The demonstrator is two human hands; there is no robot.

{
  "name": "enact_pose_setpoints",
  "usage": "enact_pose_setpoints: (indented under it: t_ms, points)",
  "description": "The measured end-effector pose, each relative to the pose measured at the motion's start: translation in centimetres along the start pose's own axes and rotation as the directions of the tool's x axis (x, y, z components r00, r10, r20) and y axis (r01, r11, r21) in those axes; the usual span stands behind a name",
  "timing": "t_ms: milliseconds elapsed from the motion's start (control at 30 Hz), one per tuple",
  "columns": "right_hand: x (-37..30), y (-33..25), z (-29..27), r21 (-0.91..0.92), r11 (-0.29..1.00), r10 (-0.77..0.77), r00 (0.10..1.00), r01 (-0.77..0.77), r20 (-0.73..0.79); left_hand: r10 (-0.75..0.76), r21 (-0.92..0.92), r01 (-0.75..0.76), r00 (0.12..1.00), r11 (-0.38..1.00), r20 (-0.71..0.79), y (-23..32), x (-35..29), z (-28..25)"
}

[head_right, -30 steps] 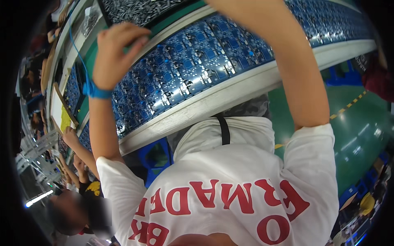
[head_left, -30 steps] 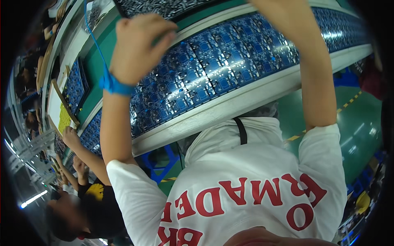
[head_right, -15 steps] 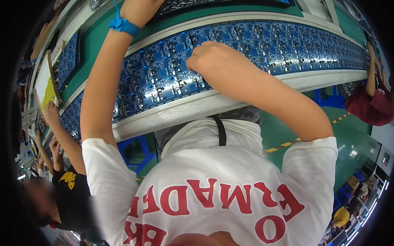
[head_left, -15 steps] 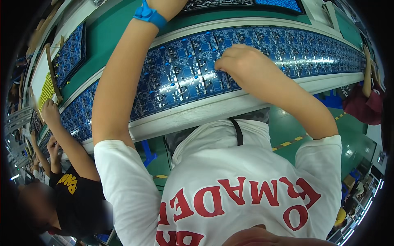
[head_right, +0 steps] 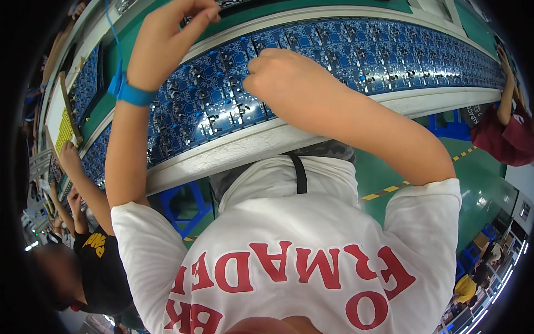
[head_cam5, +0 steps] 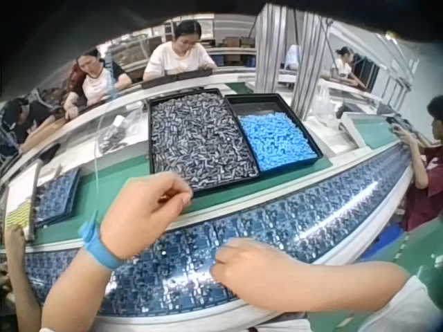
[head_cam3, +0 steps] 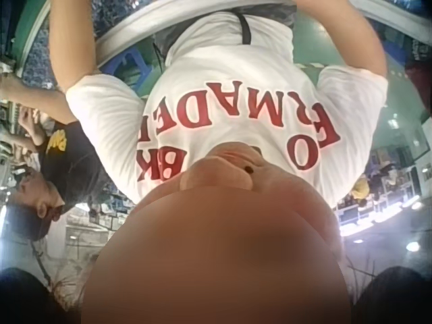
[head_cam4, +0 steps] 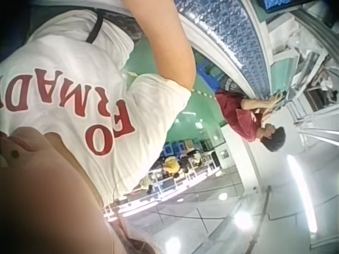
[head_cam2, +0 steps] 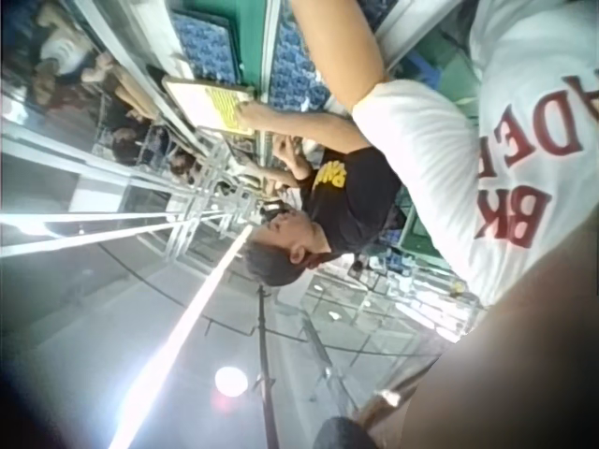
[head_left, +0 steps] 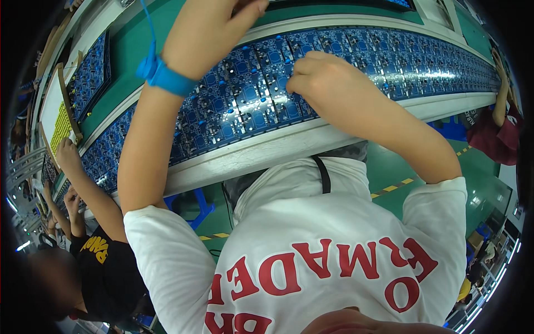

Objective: Manually placing small electronic components onto designated spots on printed circuit boards as they move along an assembly line conveyor.

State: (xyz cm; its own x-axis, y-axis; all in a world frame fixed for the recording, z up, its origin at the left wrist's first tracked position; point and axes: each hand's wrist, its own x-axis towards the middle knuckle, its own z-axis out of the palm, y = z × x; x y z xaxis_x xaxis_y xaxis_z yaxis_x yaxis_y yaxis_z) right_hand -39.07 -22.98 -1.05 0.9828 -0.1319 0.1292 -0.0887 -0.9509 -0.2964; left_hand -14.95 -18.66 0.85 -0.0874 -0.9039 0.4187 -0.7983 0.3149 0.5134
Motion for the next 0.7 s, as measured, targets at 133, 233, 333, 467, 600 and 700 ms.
enact_pose_setpoints:
  t_ms: [133, 233, 333, 467, 600, 700]
  points:
    - [-0.6, -1.1, -0.9, -0.059, 0.998, 0.039, 0.996, -0.035, 0.075, 0.062, -0.001, -0.062, 0.988, 0.998, 0.144, 1.7, -2.0, -0.1]
    - [-0.5, -0.5, -3.2, 0.121, 0.981, 0.134, 0.979, -0.153, 0.153, -0.009, -0.041, 0.019, 0.974, 0.999, 0.228, 2.9, -4.6, -1.0]
    - [-1.0, 4.6, -3.4, 0.391, 0.872, 0.301, 0.953, -0.294, 0.043, -0.164, -0.146, 0.214, 0.942, 0.966, 0.292, 4.1, -6.8, -1.7]
    - [-1.3, 14.9, -7.2, 0.373, 0.834, 0.53, 0.777, -0.406, -0.339, -0.325, -0.141, 0.428, 0.828, 0.893, 0.457, 5.4, -7.3, -2.2]
    - [0.4, 18.8, -6.0, 0.084, 0.87, 0.473, 0.773, -0.486, -0.422, -0.389, -0.115, 0.469, 0.826, 0.875, 0.408, 5.6, -7.8, -1.5]
    - [1.7, 18.2, -6.3, -0.017, 0.89, 0.425, 0.841, -0.456, -0.336, -0.379, -0.063, 0.428, 0.853, 0.902, 0.359, 6.3, -7.9, -0.9]
